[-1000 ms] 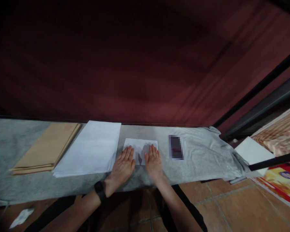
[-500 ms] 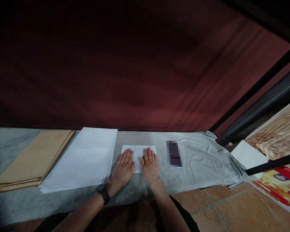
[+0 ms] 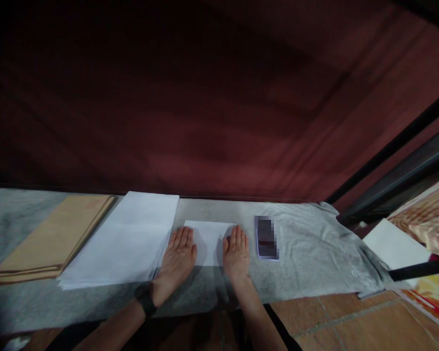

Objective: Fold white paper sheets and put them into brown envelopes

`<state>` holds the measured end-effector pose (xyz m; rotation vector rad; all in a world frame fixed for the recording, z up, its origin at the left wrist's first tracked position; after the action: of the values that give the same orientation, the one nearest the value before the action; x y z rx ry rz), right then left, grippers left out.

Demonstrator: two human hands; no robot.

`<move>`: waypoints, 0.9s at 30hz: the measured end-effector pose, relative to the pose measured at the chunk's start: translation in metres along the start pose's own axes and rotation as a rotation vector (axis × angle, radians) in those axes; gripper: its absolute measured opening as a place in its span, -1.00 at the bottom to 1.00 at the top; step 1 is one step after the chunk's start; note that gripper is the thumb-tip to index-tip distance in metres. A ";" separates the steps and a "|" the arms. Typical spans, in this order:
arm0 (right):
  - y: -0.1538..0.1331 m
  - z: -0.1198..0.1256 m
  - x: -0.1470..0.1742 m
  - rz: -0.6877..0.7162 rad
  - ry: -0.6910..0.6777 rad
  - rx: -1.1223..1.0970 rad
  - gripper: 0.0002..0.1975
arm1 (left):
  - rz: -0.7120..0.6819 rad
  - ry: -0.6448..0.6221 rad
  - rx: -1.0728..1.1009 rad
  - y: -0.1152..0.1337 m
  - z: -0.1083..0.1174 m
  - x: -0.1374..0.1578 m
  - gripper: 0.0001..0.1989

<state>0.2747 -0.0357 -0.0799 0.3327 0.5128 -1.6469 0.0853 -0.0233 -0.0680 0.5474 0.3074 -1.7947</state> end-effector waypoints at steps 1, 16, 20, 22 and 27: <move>-0.005 0.001 -0.003 0.027 0.000 -0.022 -0.42 | -0.022 0.013 0.021 0.003 0.002 -0.004 -0.46; -0.019 -0.012 -0.007 0.176 -0.029 -0.066 -0.47 | -0.078 0.006 0.087 0.007 -0.022 -0.010 -0.44; -0.012 -0.017 -0.007 0.165 -0.004 -0.040 -0.43 | -0.044 -0.015 0.046 0.000 -0.019 -0.009 -0.43; -0.008 -0.019 -0.006 0.154 0.015 -0.039 -0.41 | -0.035 -0.027 0.043 -0.003 -0.017 -0.009 -0.42; 0.006 -0.021 -0.001 0.113 0.058 -0.031 -0.34 | 0.016 -0.065 0.045 -0.006 -0.010 -0.007 -0.42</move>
<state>0.2788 -0.0247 -0.0982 0.3811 0.5530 -1.5222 0.0834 -0.0113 -0.0735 0.5212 0.2177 -1.8033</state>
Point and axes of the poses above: each hand's wrist, its own x-axis away from the middle knuckle, its own z-axis out of the back of the hand, y = z × x, the point moved 2 cm from there along -x, towards the middle knuckle, and after that the axes turned 12 degrees about y, right-handed, at the moved point
